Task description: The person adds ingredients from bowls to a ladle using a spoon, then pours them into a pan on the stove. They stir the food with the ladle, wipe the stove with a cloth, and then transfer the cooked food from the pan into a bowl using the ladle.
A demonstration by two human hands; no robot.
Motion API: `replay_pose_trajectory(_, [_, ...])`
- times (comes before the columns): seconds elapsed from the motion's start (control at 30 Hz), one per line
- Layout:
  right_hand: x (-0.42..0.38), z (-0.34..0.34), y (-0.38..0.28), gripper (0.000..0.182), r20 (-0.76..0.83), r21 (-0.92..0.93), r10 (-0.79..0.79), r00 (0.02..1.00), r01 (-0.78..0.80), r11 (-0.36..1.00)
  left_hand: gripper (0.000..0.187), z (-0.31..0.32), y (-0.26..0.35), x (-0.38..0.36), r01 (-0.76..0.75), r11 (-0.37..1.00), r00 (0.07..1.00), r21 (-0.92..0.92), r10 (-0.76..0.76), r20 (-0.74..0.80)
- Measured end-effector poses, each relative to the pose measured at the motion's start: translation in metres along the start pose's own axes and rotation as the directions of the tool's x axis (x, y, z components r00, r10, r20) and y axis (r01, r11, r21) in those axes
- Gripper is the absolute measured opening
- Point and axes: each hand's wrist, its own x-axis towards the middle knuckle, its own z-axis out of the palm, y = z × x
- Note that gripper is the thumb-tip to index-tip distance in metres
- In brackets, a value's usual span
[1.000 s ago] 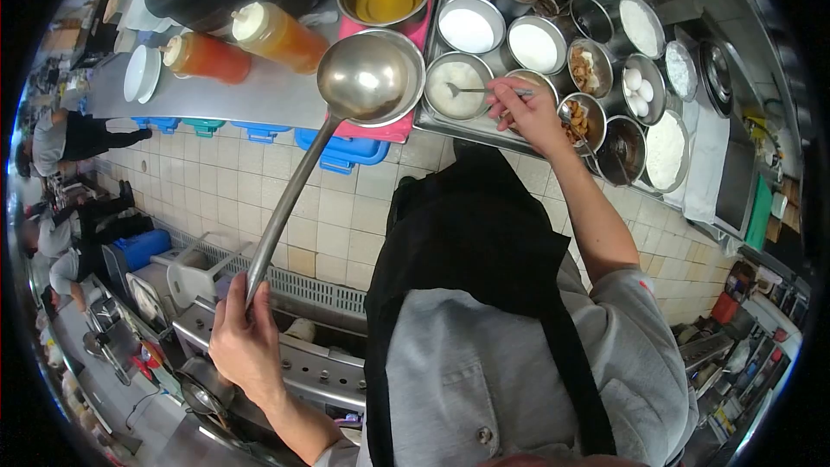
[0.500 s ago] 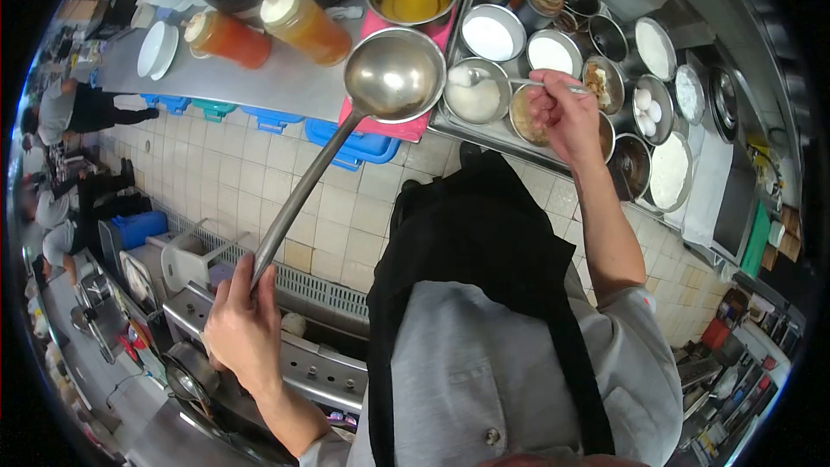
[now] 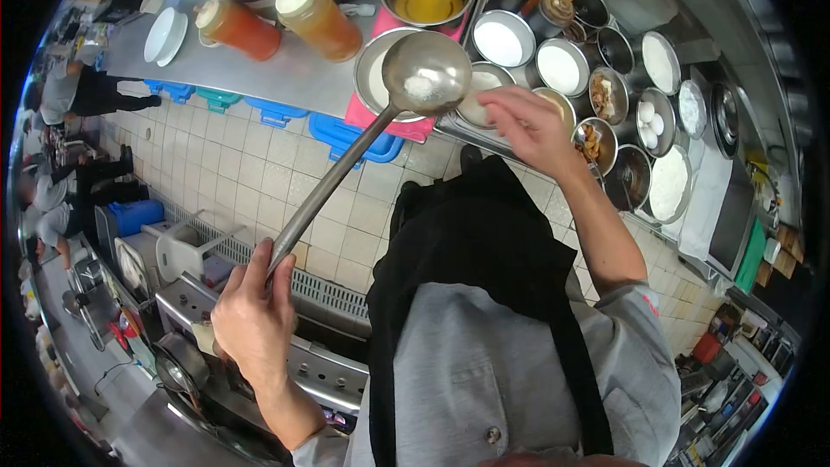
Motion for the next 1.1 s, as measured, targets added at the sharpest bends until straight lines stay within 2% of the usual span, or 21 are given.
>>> replay_pose_trajectory(0.03, [0.0,-0.004,0.002,0.023,0.002,0.002,-0.003,1.0,0.003,1.0,0.029,0.0,0.001,0.001,0.001,1.0,1.0,0.014,-0.001,0.0])
replay_pose_trajectory(0.1, [-0.001,-0.014,0.007,0.023,-0.207,0.293,0.242,0.948,-0.176,0.94,0.03,0.002,0.001,0.002,-0.004,1.0,1.0,0.026,0.004,-0.001])
replay_pose_trajectory(0.13, [0.0,-0.02,0.014,0.023,-0.215,0.286,0.243,0.946,-0.177,0.942,0.03,0.002,0.0,0.001,-0.008,1.0,1.0,0.025,0.008,-0.009])
replay_pose_trajectory(0.2, [0.007,-0.034,0.04,0.024,-0.339,0.466,0.362,0.868,-0.18,0.866,0.03,0.003,0.002,0.002,-0.027,1.0,1.0,0.012,0.027,-0.015])
replay_pose_trajectory(0.23, [0.009,-0.04,0.051,0.025,-0.357,0.5,0.447,0.82,-0.237,0.833,0.031,0.001,0.004,0.003,0.034,0.998,0.998,0.043,-0.036,0.047])
replay_pose_trajectory(0.27, [0.011,-0.044,0.059,0.025,-0.366,0.497,0.449,0.815,-0.237,0.835,0.033,-0.001,0.006,0.003,0.095,0.992,0.989,0.08,-0.103,0.106])
replay_pose_trajectory(0.33, [0.013,-0.049,0.073,0.025,-0.382,0.482,0.532,0.755,-0.329,0.812,0.032,-0.001,0.009,0.003,0.072,0.993,0.992,0.088,-0.081,0.101])
replay_pose_trajectory(0.43, [0.012,-0.044,0.095,0.027,-0.361,0.459,0.532,0.766,-0.351,0.816,0.032,0.0,0.012,0.004,0.043,0.994,0.996,0.097,-0.051,0.076])
replay_pose_trajectory(0.5, [0.014,-0.04,0.107,0.028,-0.304,0.413,0.524,0.796,-0.385,0.825,0.032,-0.001,0.017,0.004,0.097,0.991,0.989,0.098,-0.107,0.101])
replay_pose_trajectory(0.73, [0.029,-0.029,0.124,0.03,-0.252,0.399,0.548,0.798,-0.43,0.81,0.031,-0.003,0.028,0.002,0.103,0.989,0.99,0.103,-0.113,0.087])
replay_pose_trajectory(0.8, [0.033,-0.028,0.124,0.03,-0.197,0.409,0.555,0.808,-0.447,0.795,0.031,0.001,0.025,-0.001,0.022,0.995,1.0,0.093,-0.022,-0.008])
replay_pose_trajectory(0.83, [0.034,-0.029,0.122,0.03,-0.196,0.411,0.551,0.811,-0.443,0.797,0.031,0.001,0.026,0.0,0.025,0.995,1.0,0.095,-0.024,-0.013])
replay_pose_trajectory(0.93, [0.032,-0.034,0.119,0.027,-0.215,0.487,0.598,0.772,-0.446,0.751,0.031,-0.001,0.028,-0.002,0.063,0.995,0.998,0.081,-0.064,0.013])
replay_pose_trajectory(1.0, [0.025,-0.04,0.124,0.023,-0.257,0.639,0.646,0.718,-0.375,0.671,0.03,-0.001,0.029,-0.002,0.038,0.996,0.999,0.082,-0.038,0.0])
replay_pose_trajectory(1.03, [0.023,-0.044,0.125,0.023,-0.258,0.638,0.645,0.719,-0.374,0.672,0.03,-0.002,0.03,-0.002,0.037,0.996,0.999,0.081,-0.037,-0.001])
replay_pose_trajectory(1.1, [0.019,-0.05,0.126,0.021,-0.236,0.759,0.724,0.648,-0.343,0.554,0.033,-0.004,0.031,0.0,0.081,0.992,0.993,0.092,-0.088,0.073])
